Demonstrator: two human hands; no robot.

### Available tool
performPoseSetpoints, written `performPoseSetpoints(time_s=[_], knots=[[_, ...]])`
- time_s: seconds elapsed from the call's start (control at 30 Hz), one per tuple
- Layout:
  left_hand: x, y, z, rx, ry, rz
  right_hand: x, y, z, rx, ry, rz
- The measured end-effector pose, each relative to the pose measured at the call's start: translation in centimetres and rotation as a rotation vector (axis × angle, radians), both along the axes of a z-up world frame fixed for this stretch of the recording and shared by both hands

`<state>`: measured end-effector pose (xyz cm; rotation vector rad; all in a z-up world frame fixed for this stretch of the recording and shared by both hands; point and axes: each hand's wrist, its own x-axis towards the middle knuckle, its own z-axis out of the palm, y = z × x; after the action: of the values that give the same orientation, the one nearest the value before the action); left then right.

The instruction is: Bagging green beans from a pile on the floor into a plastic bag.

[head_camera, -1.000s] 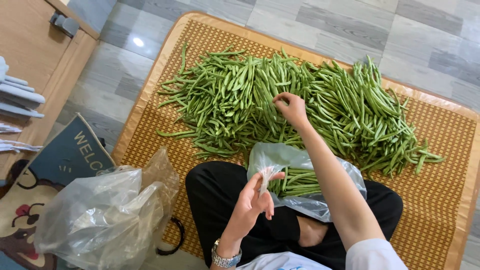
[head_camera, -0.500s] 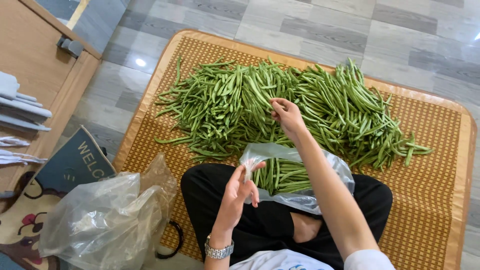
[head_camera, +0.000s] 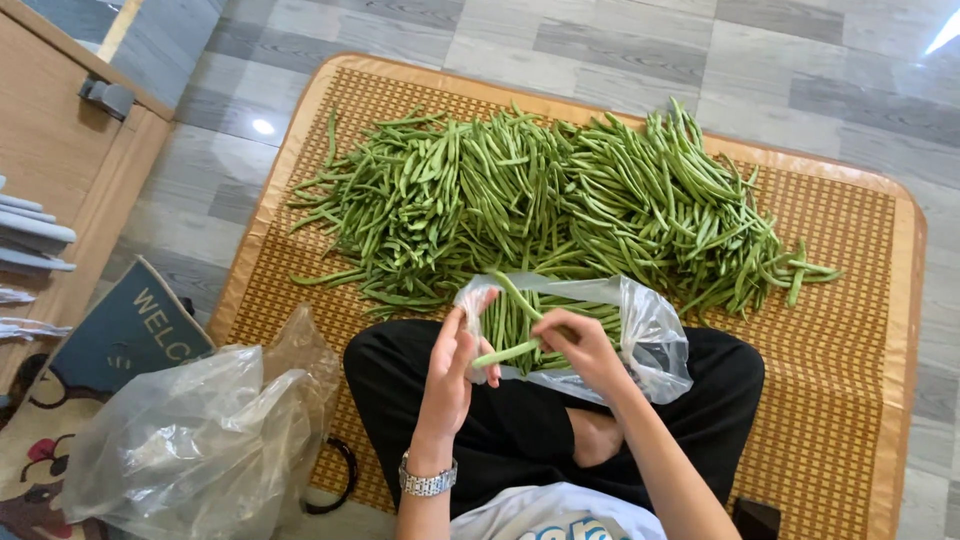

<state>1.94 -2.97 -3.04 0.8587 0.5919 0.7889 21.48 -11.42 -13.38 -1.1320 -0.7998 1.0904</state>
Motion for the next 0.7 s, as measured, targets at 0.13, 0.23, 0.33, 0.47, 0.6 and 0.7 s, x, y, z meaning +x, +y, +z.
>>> performPoseSetpoints(time_s=[0.13,0.23,0.33,0.47,0.6,0.7], knots=[[-0.1,0.2,-0.8,-0.007,-0.012,0.002,1.4,-3.3,-2.5,-0.111,-0.139,-0.057],[0.1,0.5,0.1,0.024,-0.017,-0.006,2.6,-4.6,-1.1,-0.159,-0.328,-0.074],[0.1,0.8,0.9,0.045,-0.013,-0.022,3.4,-5.0,0.4,-0.186,-0.643,-0.024],[0.2,0.8,0.6,0.047,-0.022,-0.03,5.1,-5.7,-3.0,-0.256,-1.04,0.123],[0.0,1.0,1.1,0.045,-0.005,-0.024,4.1,-5.9,2.1,-0.265,-1.051,0.131],[0.1,1.3,1.1,0.054,-0.01,-0.026,4.2,-7.0,1.5,-0.135,-1.057,0.071]])
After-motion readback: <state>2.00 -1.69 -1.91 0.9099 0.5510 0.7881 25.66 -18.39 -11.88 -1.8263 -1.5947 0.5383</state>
